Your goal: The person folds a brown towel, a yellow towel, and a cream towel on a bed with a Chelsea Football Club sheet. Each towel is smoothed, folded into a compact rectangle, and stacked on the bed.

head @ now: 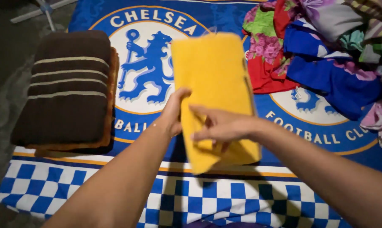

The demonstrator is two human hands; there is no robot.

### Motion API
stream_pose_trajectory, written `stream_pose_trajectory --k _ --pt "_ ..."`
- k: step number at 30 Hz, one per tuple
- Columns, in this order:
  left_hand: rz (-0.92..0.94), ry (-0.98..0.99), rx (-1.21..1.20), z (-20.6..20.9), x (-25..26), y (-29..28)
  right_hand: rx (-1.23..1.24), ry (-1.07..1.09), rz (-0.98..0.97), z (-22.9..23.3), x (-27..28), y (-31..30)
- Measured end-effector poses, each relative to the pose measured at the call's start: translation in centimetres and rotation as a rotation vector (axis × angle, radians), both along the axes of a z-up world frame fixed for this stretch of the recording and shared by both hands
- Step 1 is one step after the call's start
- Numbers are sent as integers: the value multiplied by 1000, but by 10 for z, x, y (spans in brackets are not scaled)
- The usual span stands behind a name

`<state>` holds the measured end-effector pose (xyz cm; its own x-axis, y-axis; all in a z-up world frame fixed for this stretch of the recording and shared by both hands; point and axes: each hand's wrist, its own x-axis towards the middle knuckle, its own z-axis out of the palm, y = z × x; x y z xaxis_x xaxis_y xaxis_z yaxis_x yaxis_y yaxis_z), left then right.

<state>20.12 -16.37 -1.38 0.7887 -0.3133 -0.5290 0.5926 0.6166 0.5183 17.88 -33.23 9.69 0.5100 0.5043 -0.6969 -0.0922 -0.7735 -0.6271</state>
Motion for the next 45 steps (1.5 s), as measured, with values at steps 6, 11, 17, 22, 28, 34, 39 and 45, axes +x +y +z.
stream_pose_trajectory --k 6,11,17,22,28,34,39,45 --pt "-122 164 550 -33 -58 15 -162 -527 -259 -97 -2 -60" --pt "-195 317 619 -15 -81 -10 -219 -35 -731 -122 -4 -100" --pt "-94 191 478 -15 -82 -23 10 242 -798 -105 -6 -109" --pt "-122 136 272 1 -80 -7 257 438 -729 -79 7 -106" --pt "19 -5 -84 60 -93 18 758 582 -551 -29 27 -86" --pt "35 -81 -227 109 -118 66 862 554 -536 33 20 -21" --pt "-100 -271 -191 140 -115 162 954 524 -460 65 14 71" --pt "-65 -397 -97 186 -59 304 1167 319 -376 106 43 216"
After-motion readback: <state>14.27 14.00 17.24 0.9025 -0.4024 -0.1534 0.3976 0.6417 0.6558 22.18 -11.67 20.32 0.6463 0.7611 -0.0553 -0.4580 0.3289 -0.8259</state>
